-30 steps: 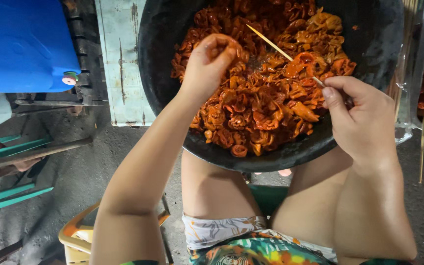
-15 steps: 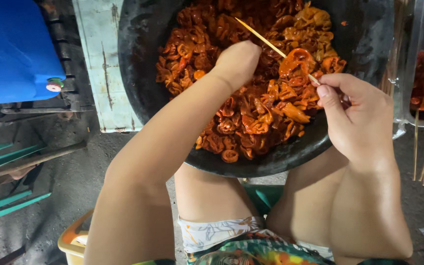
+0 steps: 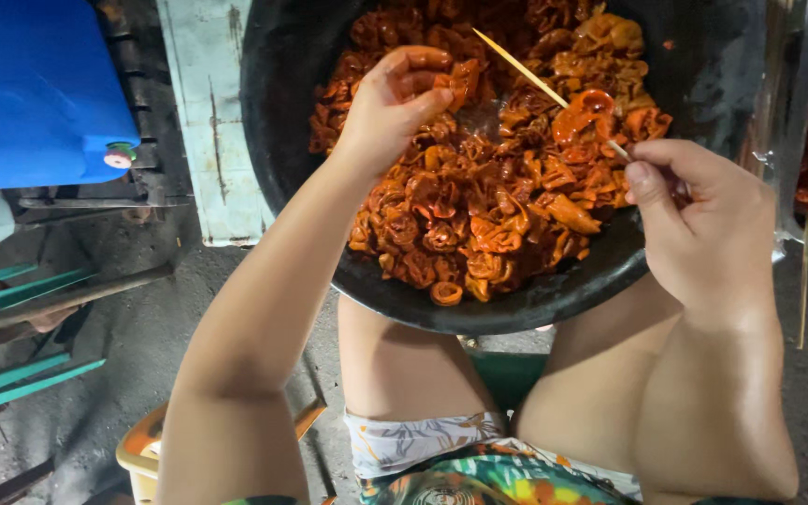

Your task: The person takes pieces of marinated meat from a bowl by hand and threads them onto wooden skewers, placing the finished skewers onto a metal tray.

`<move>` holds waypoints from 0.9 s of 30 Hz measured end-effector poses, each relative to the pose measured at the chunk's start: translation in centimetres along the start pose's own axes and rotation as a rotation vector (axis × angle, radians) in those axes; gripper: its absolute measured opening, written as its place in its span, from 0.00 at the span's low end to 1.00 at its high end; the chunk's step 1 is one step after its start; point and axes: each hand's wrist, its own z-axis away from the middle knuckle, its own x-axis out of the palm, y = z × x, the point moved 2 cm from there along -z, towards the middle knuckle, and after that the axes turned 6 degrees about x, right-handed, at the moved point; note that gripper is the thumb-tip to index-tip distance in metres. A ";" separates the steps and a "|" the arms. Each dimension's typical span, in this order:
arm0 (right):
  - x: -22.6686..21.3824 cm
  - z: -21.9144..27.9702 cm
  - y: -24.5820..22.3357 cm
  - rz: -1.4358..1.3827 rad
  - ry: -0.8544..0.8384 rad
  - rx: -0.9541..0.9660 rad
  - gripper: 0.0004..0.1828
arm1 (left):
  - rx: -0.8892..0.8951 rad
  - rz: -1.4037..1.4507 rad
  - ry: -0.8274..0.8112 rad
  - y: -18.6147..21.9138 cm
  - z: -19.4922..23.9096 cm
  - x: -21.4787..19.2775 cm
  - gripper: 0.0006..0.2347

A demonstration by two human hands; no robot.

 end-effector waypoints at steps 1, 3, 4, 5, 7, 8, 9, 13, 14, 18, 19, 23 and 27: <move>0.1 -0.1 0.0 0.006 -0.009 0.010 0.07 | -0.052 0.078 0.017 0.2 0.3 -0.2 0.11; 0.3 0.1 0.0 0.023 -0.031 0.039 0.07 | -0.165 0.242 0.049 0.4 1.4 -0.3 0.09; 0.5 0.1 -0.1 0.024 -0.038 0.033 0.08 | -0.178 0.255 0.065 0.7 1.8 -0.5 0.09; 0.6 0.1 -0.2 0.026 -0.046 0.027 0.08 | -0.191 0.269 0.081 0.9 2.0 -0.5 0.09; 0.7 0.1 -0.3 0.043 -0.060 0.027 0.08 | -0.191 0.338 0.096 1.5 2.4 -0.5 0.10; 0.7 0.2 -0.4 0.058 -0.067 0.034 0.08 | -0.179 0.395 0.095 1.8 2.6 -0.4 0.11; 0.7 0.3 -0.5 0.073 -0.074 0.041 0.09 | -0.167 0.452 0.094 2.1 2.8 -0.2 0.11; 0.8 0.2 -0.9 0.067 -0.099 0.027 0.09 | -0.109 0.571 0.105 2.9 3.1 0.0 0.13; 0.9 0.2 -0.9 0.077 -0.101 0.026 0.09 | -0.110 0.560 0.134 2.9 3.1 0.0 0.13; 1.0 0.0 -0.9 0.087 -0.112 0.029 0.09 | -0.099 0.560 0.166 2.5 2.8 0.3 0.11; 1.1 0.0 -0.8 0.078 -0.112 0.031 0.08 | -0.087 0.548 0.168 2.4 2.6 0.5 0.11; 1.7 0.0 -0.8 0.025 -0.107 -0.012 0.08 | 0.034 0.392 0.208 1.9 2.5 1.8 0.08; 2.2 0.3 -0.8 0.047 -0.081 -0.026 0.08 | 0.172 0.176 0.339 1.6 3.2 3.7 0.07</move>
